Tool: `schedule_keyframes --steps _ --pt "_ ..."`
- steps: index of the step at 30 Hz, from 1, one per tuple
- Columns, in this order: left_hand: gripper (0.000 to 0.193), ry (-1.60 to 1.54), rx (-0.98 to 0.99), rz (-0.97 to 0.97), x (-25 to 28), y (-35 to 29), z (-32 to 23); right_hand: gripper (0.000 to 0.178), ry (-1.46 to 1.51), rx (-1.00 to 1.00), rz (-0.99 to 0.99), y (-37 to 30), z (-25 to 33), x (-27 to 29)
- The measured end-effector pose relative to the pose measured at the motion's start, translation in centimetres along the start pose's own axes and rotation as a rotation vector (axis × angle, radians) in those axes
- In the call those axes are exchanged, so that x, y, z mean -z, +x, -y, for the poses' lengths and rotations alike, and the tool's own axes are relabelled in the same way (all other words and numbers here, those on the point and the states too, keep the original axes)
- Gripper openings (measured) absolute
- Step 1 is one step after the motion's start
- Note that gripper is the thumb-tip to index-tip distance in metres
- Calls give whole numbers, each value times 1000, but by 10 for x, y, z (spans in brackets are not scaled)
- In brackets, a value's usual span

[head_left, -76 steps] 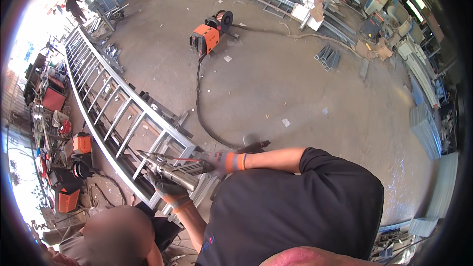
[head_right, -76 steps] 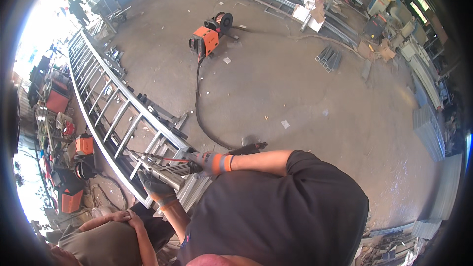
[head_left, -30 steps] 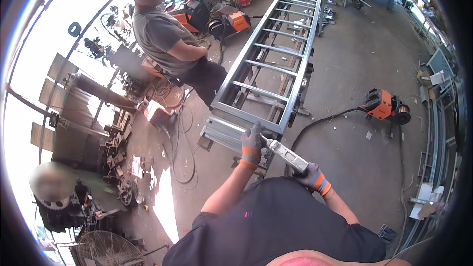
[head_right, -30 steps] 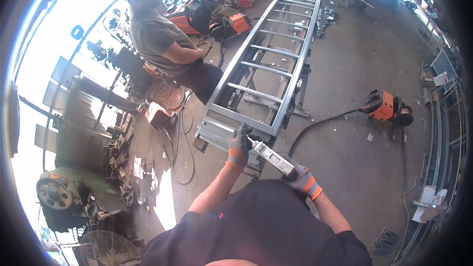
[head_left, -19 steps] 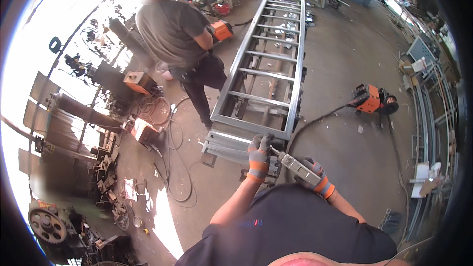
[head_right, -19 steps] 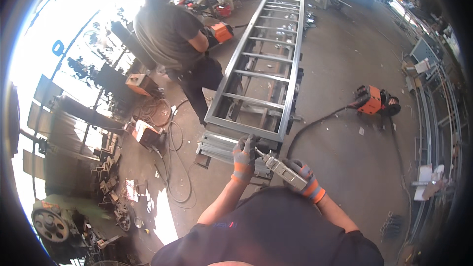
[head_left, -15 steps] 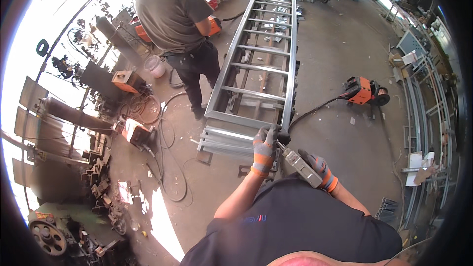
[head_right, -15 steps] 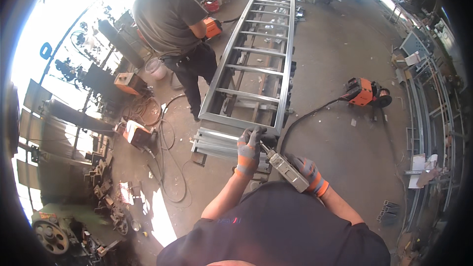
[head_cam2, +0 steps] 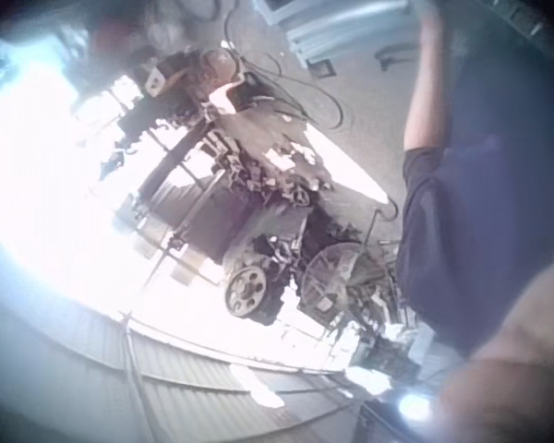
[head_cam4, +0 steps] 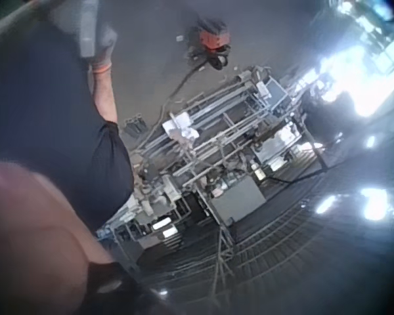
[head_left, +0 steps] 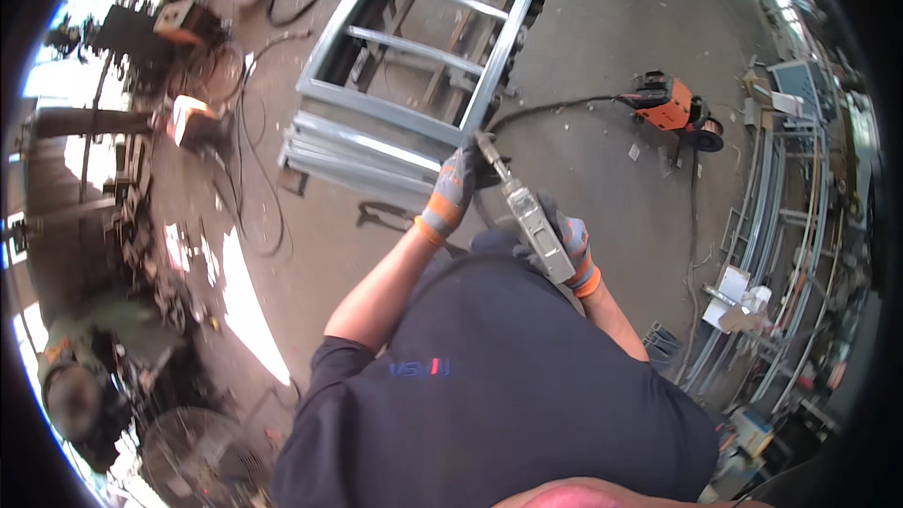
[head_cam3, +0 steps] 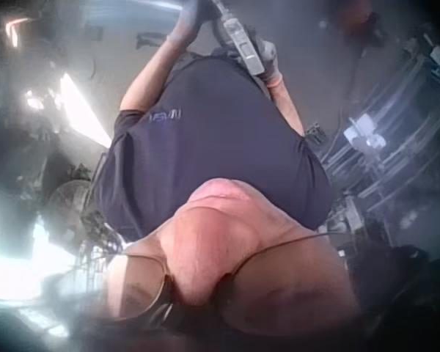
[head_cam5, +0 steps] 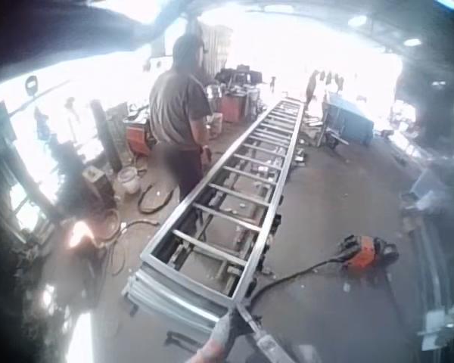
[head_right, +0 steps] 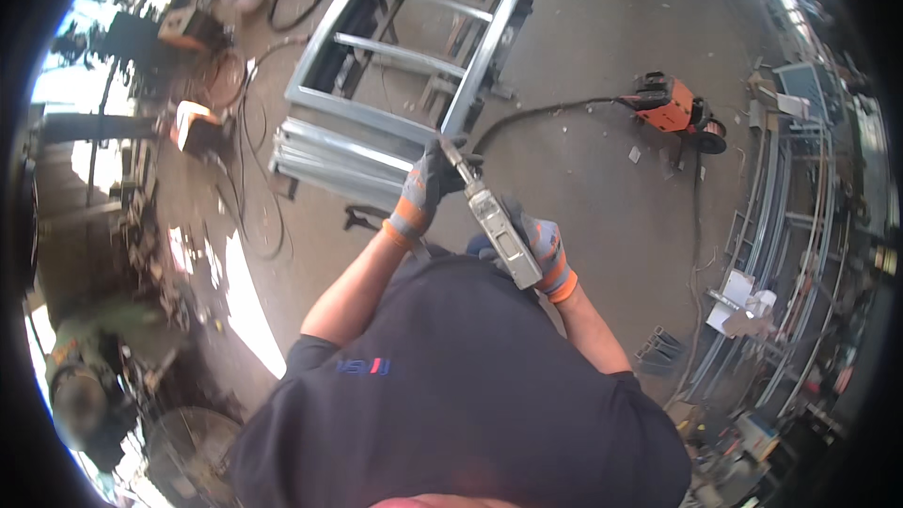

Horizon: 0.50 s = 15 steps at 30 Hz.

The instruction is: The person welds joints on a large metal frame using a handheld welding torch. They move along the frame, positioning the torch at various joints and applying welds while wearing gloves.

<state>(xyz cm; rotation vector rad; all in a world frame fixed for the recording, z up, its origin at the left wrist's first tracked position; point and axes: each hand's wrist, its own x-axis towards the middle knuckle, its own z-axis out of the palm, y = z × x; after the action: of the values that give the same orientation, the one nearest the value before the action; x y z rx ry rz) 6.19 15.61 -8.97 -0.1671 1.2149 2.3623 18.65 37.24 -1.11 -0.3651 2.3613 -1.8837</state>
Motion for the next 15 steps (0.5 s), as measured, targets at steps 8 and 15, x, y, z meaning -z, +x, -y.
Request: schedule_keyframes --steps 8,15 --pt "59 1626 -268 -204 37 -17 46 77 210 -197 -138 5 -46 87" --pt "75 2140 -367 31 67 31 31 82 277 -189 -138 15 -44 79"
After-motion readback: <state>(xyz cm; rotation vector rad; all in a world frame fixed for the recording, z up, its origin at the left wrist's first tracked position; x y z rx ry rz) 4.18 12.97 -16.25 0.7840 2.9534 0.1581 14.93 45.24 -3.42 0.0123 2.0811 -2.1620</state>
